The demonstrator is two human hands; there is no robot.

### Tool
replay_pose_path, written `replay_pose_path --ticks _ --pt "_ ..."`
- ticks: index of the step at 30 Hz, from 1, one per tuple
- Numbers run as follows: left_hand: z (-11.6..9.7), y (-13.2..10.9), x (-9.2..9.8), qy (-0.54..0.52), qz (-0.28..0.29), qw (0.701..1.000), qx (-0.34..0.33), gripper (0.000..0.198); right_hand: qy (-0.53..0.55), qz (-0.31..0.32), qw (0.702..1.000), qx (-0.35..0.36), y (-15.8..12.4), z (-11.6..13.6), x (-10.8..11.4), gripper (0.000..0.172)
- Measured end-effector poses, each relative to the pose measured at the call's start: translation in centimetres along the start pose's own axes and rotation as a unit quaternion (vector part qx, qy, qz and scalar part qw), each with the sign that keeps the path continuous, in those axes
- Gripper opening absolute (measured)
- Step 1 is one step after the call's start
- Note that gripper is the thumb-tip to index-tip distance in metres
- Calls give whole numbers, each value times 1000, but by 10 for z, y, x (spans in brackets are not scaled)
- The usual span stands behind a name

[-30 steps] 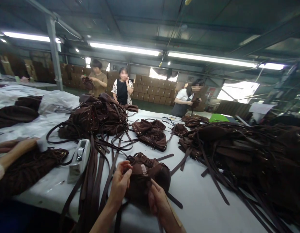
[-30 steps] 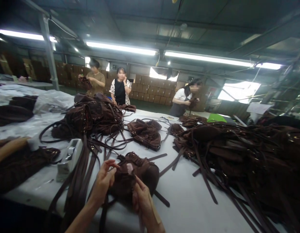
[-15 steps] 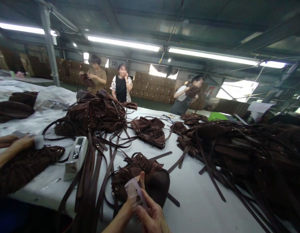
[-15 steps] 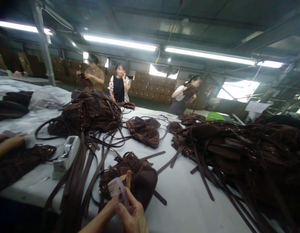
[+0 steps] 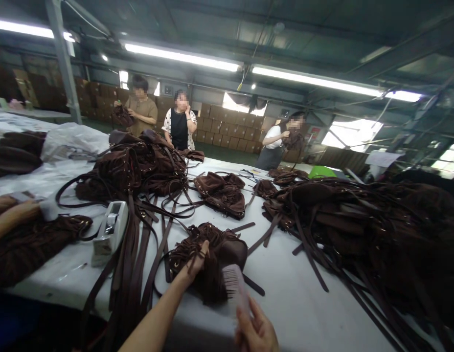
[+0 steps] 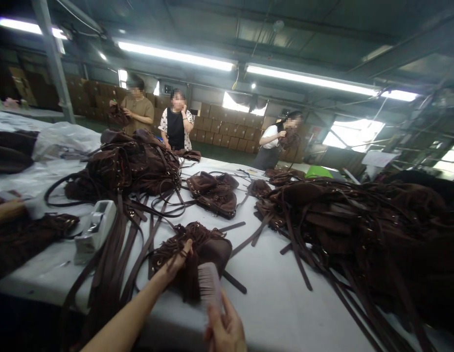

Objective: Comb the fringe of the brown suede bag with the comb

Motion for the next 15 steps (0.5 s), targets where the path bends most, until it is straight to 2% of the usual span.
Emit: replay_pose_path --ticks 3,5,7,8,9,10,12,13,14,15 --pt "6 1 36 -152 -59 982 99 36 13 -85 996 -5 10 7 31 79" --pt "11 -8 66 -188 -139 964 129 31 22 -98 995 0 15 11 35 75" --pt "12 -26 91 -100 -277 951 89 35 32 -88 996 7 22 14 28 70" --pt "12 -36 97 -41 -334 940 60 39 37 -76 996 10 26 15 23 67" --pt "11 -46 97 7 -350 936 33 40 39 -65 997 11 32 16 17 64" --pt "10 -55 90 32 -317 948 19 40 38 -56 998 12 39 16 12 61" --pt "10 -69 59 -14 -123 991 55 47 31 -44 998 16 53 17 2 58" --pt "10 -74 39 -34 -38 995 88 53 28 -37 999 18 59 17 -3 58" --pt "10 -77 19 -29 18 994 102 57 24 -27 999 19 64 17 -7 59" --pt "9 -79 1 -5 47 995 83 58 21 -13 1000 19 67 16 -11 60"
Point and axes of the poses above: each hand's wrist, its own y-axis towards the middle knuckle, its own x-axis out of the back of the hand, z = x × y, the point moved 1 cm from there along y, towards the middle knuckle, and after that the axes turned 2 degrees about z, right-handed, at the moved point
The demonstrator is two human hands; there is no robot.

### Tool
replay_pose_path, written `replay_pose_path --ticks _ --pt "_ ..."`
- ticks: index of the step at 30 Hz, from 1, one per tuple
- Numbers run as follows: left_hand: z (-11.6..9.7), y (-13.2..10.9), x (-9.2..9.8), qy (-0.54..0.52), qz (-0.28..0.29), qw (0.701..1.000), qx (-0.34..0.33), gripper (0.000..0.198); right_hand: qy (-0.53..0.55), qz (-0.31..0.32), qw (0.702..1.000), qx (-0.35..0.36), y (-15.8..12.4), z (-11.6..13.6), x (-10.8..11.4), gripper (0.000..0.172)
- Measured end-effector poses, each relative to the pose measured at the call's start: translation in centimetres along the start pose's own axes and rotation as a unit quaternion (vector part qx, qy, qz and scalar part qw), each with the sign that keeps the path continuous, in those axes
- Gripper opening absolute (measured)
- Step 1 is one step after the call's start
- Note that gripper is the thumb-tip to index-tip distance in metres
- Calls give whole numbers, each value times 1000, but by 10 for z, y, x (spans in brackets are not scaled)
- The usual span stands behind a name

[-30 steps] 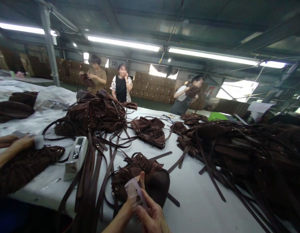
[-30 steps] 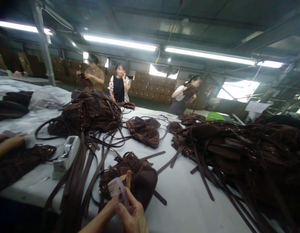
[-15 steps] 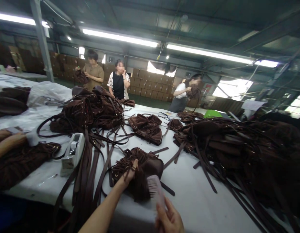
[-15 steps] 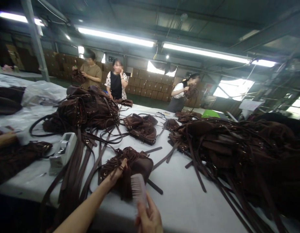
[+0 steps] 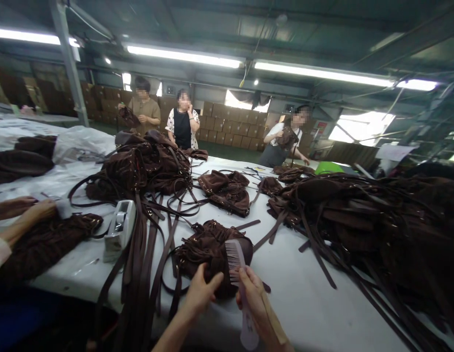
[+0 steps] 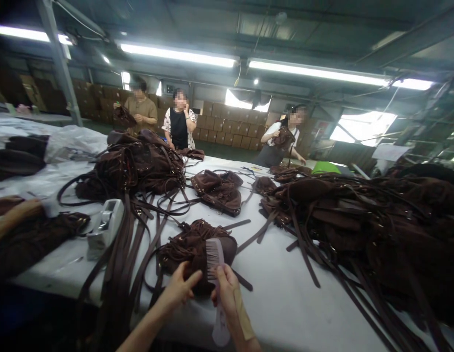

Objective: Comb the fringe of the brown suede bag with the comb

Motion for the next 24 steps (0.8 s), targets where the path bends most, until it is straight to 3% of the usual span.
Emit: replay_pose_path --ticks 2,5,8,10,14,17,20,22,24 --pt "-1 1 -27 71 4 997 -33 51 -7 30 1000 -4 3 -5 -7 63" --pt "1 1 -40 104 30 994 -20 35 10 46 999 -16 0 -20 -11 70" --pt "7 0 -34 65 89 993 -33 29 41 54 997 -35 -6 -35 -5 71" --pt "14 -1 -26 84 83 992 -51 19 30 46 998 -30 -9 -38 3 68" --pt "24 -1 -6 217 80 972 -35 33 -146 15 988 55 -14 -13 25 51" --pt "18 -4 10 283 112 951 -48 38 -325 11 935 143 -12 20 27 42" --pt "-3 -11 20 347 119 928 -60 40 -466 35 858 216 -8 40 9 51" --pt "-24 -17 21 391 115 910 -70 41 -549 59 802 228 -6 37 -8 63" --pt "-44 -22 20 445 111 885 -82 41 -584 75 779 215 -5 22 -23 63"
Point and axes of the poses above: each hand's wrist, its own y-axis towards the middle knuckle, its own x-axis out of the back of the hand, z = x × y, the point moved 1 cm from there along y, towards the middle knuckle, and after that the axes turned 2 degrees about z, right-handed, at the moved point
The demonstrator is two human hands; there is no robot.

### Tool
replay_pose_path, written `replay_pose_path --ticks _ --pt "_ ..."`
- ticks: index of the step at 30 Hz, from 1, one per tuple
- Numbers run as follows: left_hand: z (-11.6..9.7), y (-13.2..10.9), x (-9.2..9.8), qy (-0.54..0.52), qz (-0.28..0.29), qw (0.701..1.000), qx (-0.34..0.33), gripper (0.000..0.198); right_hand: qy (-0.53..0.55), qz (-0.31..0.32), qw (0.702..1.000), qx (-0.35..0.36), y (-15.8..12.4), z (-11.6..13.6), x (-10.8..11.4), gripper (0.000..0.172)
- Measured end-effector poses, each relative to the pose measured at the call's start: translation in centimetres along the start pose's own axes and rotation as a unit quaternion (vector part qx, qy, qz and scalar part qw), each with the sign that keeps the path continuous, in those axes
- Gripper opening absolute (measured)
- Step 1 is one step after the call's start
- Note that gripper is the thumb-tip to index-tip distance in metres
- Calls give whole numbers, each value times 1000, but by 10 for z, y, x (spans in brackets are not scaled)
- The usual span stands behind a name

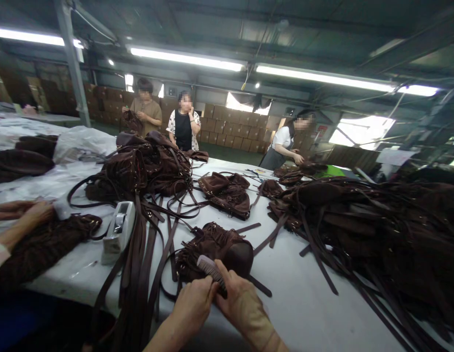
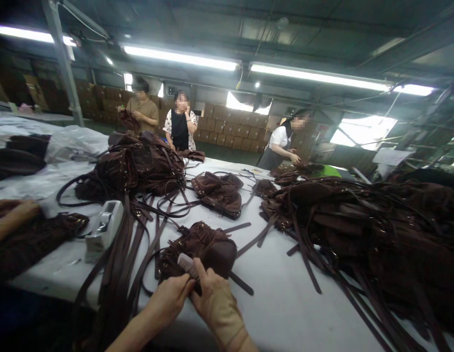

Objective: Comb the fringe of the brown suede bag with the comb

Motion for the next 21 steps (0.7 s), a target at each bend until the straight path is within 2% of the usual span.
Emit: replay_pose_path --ticks 2,5,7,10,11,12,13,16,17,19,21 --pt "-12 -2 12 51 5 999 -5 42 46 3 998 -31 1 3 -21 53" --pt "-18 -2 23 45 -12 999 -22 38 212 -37 973 -79 3 -1 -41 50" --pt "-16 -1 27 -28 -59 997 -43 36 351 -40 932 -83 5 -3 -43 55" --pt "-10 0 31 -146 -132 979 -49 42 516 14 852 -83 4 -1 -39 67" --pt "-9 0 32 -157 -143 976 -41 44 537 34 838 -87 2 2 -36 70" --pt "-10 -2 34 -146 -147 978 -34 45 535 42 839 -89 -1 5 -34 70" --pt "-11 -3 37 -116 -144 982 -29 43 510 33 856 -84 -4 9 -32 67" --pt "-24 -8 50 38 -102 994 -19 34 349 -19 934 -75 -13 22 -25 56" --pt "-29 -10 55 86 -81 993 -20 32 299 -33 951 -77 -14 26 -23 54" --pt "-39 -13 64 147 -44 987 -38 32 251 -40 962 -97 -13 32 -20 51" --pt "-46 -16 70 163 -17 983 -76 31 254 -39 960 -113 -10 36 -19 38"
Point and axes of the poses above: each hand's wrist, its own y-axis towards the middle knuckle, its own x-axis out of the back of the hand, z = x × y, the point moved 1 cm from there along y, towards the middle knuckle, and after that the axes turned 2 degrees about z, right-handed, at the moved point
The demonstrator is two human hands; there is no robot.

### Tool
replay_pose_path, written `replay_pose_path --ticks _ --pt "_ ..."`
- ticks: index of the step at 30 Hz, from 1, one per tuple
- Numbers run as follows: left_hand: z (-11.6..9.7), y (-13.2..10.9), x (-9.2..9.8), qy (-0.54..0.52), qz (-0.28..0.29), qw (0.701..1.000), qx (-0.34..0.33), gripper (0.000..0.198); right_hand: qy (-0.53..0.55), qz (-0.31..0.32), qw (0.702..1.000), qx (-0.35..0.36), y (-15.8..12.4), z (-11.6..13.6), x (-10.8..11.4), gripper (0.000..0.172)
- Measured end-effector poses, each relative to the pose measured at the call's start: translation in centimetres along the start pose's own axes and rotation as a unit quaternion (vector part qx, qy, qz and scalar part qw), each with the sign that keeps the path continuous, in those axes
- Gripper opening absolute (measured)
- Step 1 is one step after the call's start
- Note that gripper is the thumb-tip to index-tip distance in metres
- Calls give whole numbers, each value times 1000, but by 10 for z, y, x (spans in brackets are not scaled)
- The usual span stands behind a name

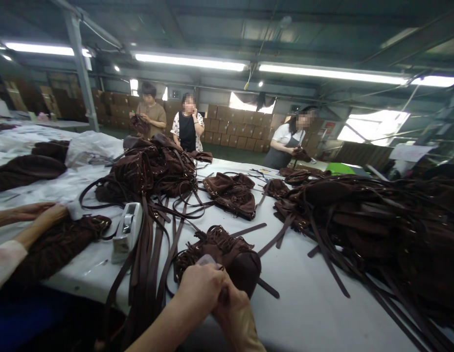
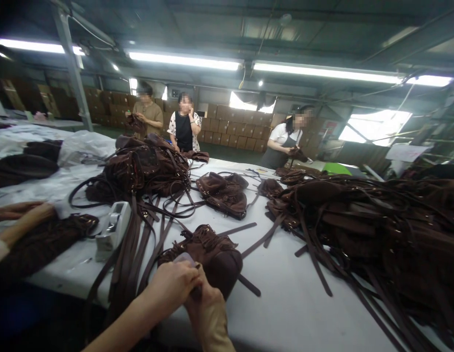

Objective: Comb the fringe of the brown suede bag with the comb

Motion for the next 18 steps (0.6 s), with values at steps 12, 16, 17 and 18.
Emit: replay_pose_path --ticks 12,16,17,18 --pt "65 -38 -38 -641 -262 717 83 44 548 229 804 12 -19 20 15 71" --pt "32 -33 -69 -715 -41 698 -17 74 553 151 819 -25 -20 10 17 75" --pt "21 -28 -73 -704 -14 708 -48 73 544 146 826 -36 -20 6 18 76" --pt "12 -22 -76 -680 -8 729 -71 67 533 139 833 -45 -20 1 21 75"
Point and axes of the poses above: each hand's wrist, its own y-axis towards the middle knuckle, its own x-axis out of the back of the hand, z = x × y, the point moved 1 cm from there along y, towards the middle knuckle, and after that the axes turned 2 degrees about z, right-handed, at the moved point
